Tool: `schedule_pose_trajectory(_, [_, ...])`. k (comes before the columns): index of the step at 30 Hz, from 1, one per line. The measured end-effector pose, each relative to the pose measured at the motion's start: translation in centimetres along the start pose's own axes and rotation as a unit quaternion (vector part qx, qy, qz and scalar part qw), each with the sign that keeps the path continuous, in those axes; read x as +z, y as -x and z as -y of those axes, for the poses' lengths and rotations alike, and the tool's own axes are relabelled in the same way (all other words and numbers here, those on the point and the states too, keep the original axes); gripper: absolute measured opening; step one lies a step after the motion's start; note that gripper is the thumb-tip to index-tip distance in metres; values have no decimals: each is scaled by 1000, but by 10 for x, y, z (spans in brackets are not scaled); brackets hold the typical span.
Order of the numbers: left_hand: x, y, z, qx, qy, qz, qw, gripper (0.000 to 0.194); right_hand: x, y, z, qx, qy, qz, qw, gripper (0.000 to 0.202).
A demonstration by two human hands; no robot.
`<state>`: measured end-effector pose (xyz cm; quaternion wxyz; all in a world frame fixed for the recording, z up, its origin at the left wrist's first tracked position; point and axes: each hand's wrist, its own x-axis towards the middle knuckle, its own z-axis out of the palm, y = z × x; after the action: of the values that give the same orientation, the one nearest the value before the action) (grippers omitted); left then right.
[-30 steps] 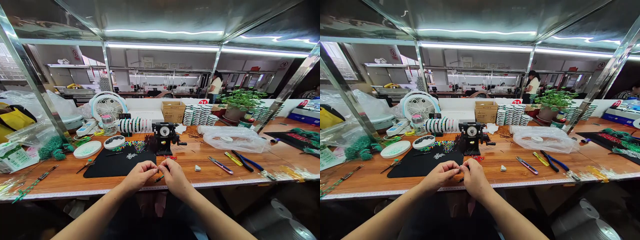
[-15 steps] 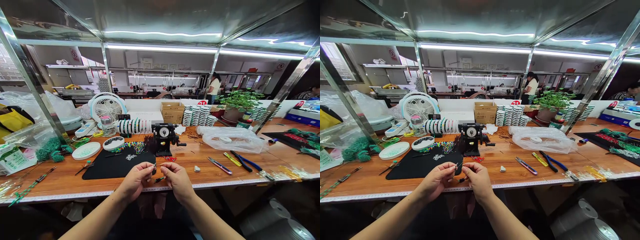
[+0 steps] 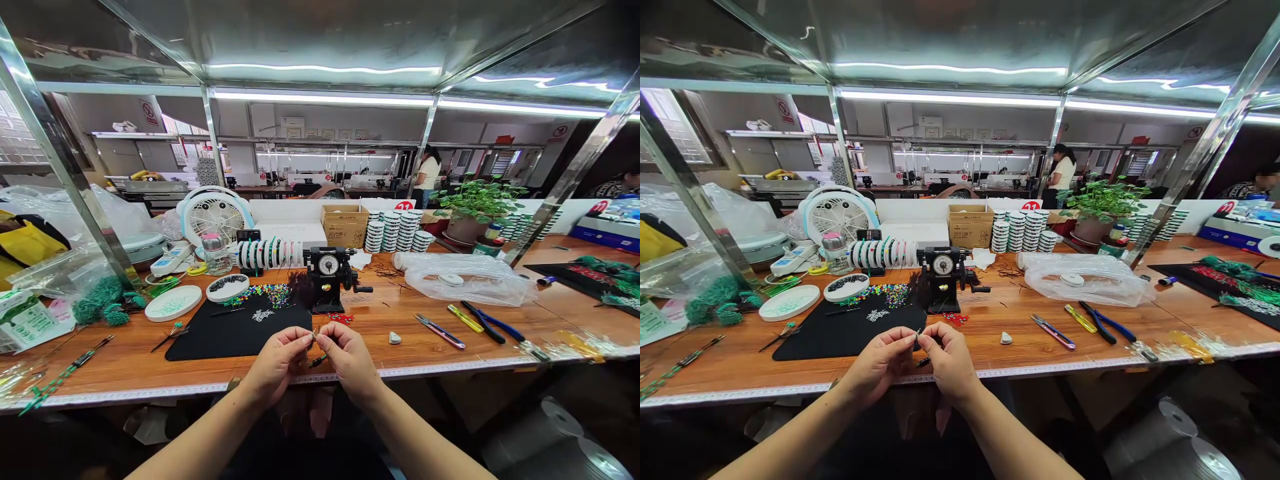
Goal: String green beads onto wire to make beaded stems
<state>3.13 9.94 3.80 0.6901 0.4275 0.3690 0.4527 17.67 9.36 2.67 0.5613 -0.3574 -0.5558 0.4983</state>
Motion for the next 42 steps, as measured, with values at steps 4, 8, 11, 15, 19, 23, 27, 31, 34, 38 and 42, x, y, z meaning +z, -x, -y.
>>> schedule_pose_trajectory(4, [-2, -2, 2, 14, -6, -4, 1000, 25, -2, -1, 5, -8, 64, -21, 998, 19])
schedule_pose_trajectory(8, [-4, -4, 4, 19, -36, 7, 999, 25, -4, -1, 8, -22, 111, -40, 993, 21])
schedule_pose_trajectory(11, [-7, -4, 5, 17, -64, 19, 998, 26, -8, -2, 9, -37, 149, -35, 987, 17])
schedule_pose_trajectory(15, [-11, -4, 3, 13, -103, 52, 993, 29, -16, -5, 13, -64, 164, 42, 984, 16])
schedule_pose_trajectory(19, [-14, -6, 0, 10, -152, 83, 985, 33, -22, -9, 16, -82, 221, 85, 968, 9])
schedule_pose_trajectory(23, [-8, -4, -5, 40, -205, 81, 974, 28, -18, -6, 13, -78, 260, 67, 960, 12])
schedule_pose_trajectory(27, [0, 1, -7, 154, -338, 31, 928, 20, -5, -2, 8, -28, 277, 7, 961, 17])
schedule_pose_trajectory(31, [1, 2, -4, 177, -342, -3, 923, 18, 4, -3, 7, -13, 228, -47, 972, 19])
schedule_pose_trajectory(34, [-4, 0, 0, 95, -169, -6, 981, 18, 2, -6, 5, 23, 78, -55, 995, 24])
schedule_pose_trajectory(38, [-7, -1, 1, 52, -54, -16, 997, 22, -7, -5, -1, 121, -92, -85, 985, 36])
schedule_pose_trajectory(42, [-5, 0, 1, 46, -25, -15, 998, 23, -6, 4, -4, 133, -108, -50, 984, 31])
